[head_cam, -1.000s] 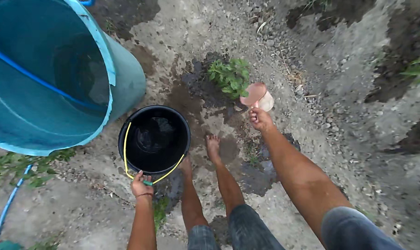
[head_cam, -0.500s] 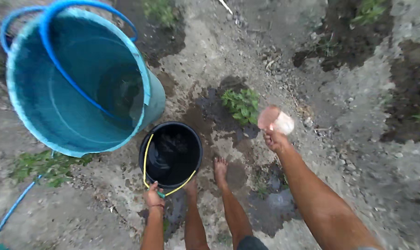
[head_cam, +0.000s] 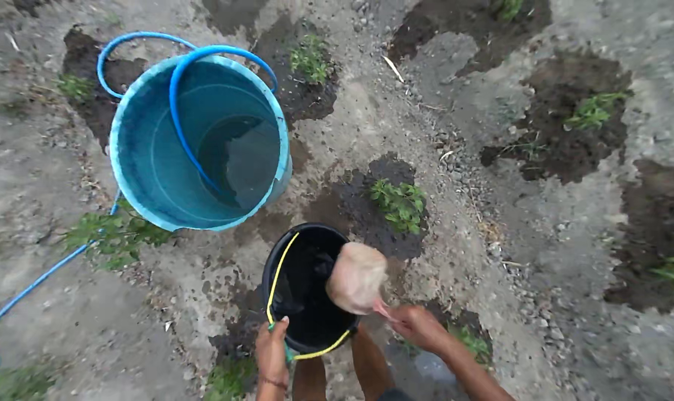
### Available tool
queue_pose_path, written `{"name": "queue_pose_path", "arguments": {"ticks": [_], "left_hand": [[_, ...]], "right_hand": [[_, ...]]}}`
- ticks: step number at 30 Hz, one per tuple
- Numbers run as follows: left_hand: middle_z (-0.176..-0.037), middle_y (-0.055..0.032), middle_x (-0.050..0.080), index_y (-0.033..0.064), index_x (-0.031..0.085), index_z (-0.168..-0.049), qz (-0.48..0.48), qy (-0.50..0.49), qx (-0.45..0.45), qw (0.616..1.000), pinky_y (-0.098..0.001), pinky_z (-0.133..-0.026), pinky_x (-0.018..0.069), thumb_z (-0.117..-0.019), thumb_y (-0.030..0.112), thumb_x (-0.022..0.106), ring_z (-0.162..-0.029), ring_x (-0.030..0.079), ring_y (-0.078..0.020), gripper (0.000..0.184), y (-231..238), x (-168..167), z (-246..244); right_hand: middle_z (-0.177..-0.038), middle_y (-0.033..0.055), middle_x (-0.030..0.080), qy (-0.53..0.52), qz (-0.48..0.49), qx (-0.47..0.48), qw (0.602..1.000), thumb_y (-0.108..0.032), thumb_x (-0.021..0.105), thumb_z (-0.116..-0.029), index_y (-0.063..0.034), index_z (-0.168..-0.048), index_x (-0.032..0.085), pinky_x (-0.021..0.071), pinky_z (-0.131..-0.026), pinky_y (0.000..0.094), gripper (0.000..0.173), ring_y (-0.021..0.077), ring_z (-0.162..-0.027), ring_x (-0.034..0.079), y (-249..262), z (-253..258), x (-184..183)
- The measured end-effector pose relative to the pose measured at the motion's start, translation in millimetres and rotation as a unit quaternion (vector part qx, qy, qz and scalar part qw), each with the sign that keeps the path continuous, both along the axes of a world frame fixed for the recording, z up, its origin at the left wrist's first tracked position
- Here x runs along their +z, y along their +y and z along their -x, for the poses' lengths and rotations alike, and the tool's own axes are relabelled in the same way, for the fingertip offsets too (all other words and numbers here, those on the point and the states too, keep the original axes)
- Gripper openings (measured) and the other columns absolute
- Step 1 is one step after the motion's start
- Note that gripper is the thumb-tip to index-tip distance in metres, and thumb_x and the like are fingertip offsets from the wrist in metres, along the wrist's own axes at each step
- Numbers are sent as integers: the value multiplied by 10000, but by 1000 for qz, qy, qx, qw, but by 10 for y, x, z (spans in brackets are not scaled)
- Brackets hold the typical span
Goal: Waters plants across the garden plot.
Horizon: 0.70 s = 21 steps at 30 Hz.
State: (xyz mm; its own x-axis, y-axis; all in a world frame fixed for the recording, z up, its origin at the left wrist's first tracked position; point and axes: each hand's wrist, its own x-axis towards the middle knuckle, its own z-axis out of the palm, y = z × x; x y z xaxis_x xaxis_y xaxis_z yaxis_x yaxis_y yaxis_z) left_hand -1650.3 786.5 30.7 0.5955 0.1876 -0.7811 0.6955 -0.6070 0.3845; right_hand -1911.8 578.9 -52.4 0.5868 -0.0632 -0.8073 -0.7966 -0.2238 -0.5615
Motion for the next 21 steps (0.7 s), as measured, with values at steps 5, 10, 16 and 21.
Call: {"name": "queue_pose_path", "arguments": {"ticks": [5, 10, 16, 21], "left_hand": [[-779, -55, 527, -36, 597, -1006, 33, 21, 9, 999, -302, -617, 459, -972, 93, 624, -666, 507, -118, 137, 11, 460, 155], [-665, -24, 521, 4, 613, -884, 60, 27, 102, 993, -261, -506, 457, -991, 103, 621, -541, 500, -100, 147, 125, 417, -3], [-717, -23, 505, 7, 583, -904, 63, 41, 138, 988, -288, -619, 460, -979, 86, 604, -639, 495, -104, 112, 492, 426, -222], [-664, 30, 472, 33, 566, -933, 51, 31, 160, 985, -238, -545, 461, -973, 76, 592, -551, 475, -59, 64, 894, 288, -464]], "right_hand": [[-1297, 344, 576, 23, 138, 282, 949, -2, 442, -1036, -219, -1590, 386, 528, -880, 658, 598, 540, -1098, 628, 66, -1233, -291], [-1225, 278, 661, 112, -53, 244, 962, -177, 599, -1011, -59, -1420, 563, 512, -957, 638, 427, 441, -1126, 652, 420, -1571, -354], [-713, -67, 566, 187, -460, -245, 833, -209, 490, -1052, -146, -1261, 571, 354, -396, 135, 233, -19, -445, 411, 400, -1385, -285], [-697, -87, 571, 45, -574, -352, 738, -273, 691, -920, -206, -1059, 669, 374, -394, 105, 156, -42, -445, 441, 183, -1193, -15]]}}
